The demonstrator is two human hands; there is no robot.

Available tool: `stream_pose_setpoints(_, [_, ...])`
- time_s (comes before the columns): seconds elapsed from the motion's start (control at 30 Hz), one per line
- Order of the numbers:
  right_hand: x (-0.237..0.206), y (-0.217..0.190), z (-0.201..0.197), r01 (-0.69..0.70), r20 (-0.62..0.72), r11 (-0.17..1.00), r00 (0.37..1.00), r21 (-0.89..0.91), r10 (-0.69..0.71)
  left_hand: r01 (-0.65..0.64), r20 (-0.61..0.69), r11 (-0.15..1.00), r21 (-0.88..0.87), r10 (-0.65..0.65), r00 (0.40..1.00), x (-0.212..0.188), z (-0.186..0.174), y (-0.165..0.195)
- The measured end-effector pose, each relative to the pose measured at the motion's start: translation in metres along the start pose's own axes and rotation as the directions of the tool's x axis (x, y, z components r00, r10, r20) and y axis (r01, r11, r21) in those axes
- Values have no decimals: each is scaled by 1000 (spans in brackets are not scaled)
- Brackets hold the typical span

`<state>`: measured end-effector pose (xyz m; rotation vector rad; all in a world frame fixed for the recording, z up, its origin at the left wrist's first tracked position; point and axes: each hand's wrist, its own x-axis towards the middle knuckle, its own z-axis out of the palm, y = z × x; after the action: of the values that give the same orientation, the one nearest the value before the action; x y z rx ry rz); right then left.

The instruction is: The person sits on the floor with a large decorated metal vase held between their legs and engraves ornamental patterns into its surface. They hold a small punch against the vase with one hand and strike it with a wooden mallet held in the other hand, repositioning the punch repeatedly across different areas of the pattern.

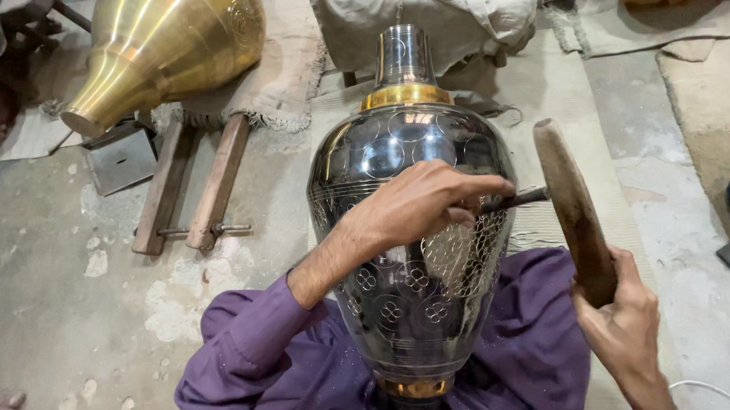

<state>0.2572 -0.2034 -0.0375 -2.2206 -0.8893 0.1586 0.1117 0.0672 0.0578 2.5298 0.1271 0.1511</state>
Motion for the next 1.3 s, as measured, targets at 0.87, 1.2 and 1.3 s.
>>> stream_pose_setpoints(0.87, [-16,10,20,84,-111,624,994,777,4,-53,141,991,121,36,989,15,-5,5])
stream_pose_setpoints(1.2, [35,-4,-31,226,-2,973,974,-39,-226,21,-148,1000,-6,-22,989,-8,0,8])
stream_pose_setpoints(1.3, [51,-9,-40,215,-63,958,976,187,-207,19,-224,1000,-25,-24,974,-14,-1,14])
